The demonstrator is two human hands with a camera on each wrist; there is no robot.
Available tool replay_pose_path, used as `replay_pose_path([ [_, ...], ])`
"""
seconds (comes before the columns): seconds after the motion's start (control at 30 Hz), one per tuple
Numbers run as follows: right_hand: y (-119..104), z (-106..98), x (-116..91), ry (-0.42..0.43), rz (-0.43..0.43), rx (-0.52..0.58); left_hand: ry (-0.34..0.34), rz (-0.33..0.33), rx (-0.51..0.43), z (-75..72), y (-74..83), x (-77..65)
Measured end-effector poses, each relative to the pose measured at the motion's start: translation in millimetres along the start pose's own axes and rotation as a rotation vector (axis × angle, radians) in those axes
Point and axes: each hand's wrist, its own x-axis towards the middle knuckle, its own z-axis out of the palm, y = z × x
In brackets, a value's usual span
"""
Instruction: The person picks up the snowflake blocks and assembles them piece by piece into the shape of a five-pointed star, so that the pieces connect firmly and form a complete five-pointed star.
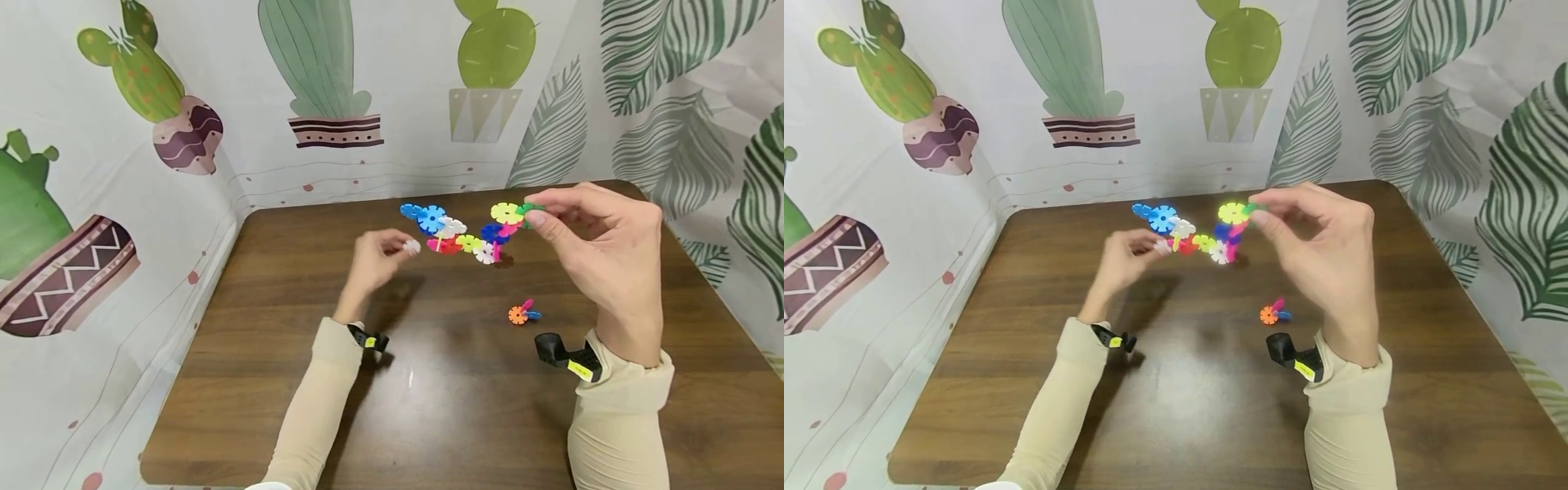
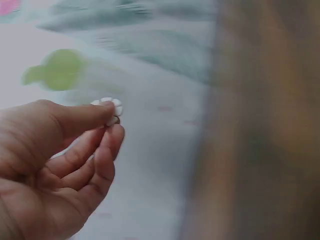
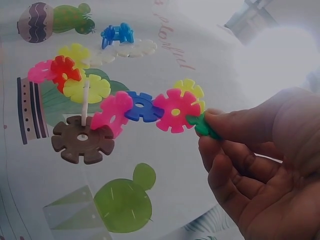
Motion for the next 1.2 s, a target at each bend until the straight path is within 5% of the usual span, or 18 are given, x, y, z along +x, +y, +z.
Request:
replay_pose_path([
  [0.1,-1.0,0.7,0.3,-0.011,-0.012,-0.006,0.159,0.072,-0.14,-30.5,29.2,-5.3],
  [0.23,-1.5,2.7,-0.4,-0.035,-0.009,-0.028,0.287,0.196,-0.274,-56.3,73.0,-23.5],
  [0.5,-0.8,9.9,-4.6,-0.089,-0.008,-0.061,0.385,0.334,-0.327,-59.2,132.5,-61.3],
  [0.83,-3.9,23.6,-8.1,-0.17,-0.02,-0.135,0.317,0.521,-0.133,-31.6,146.1,-63.6],
  [1.2,-4.9,27.5,-8.5,-0.223,-0.072,-0.08,0.329,0.434,0.018,-28.6,140.7,-64.8],
])
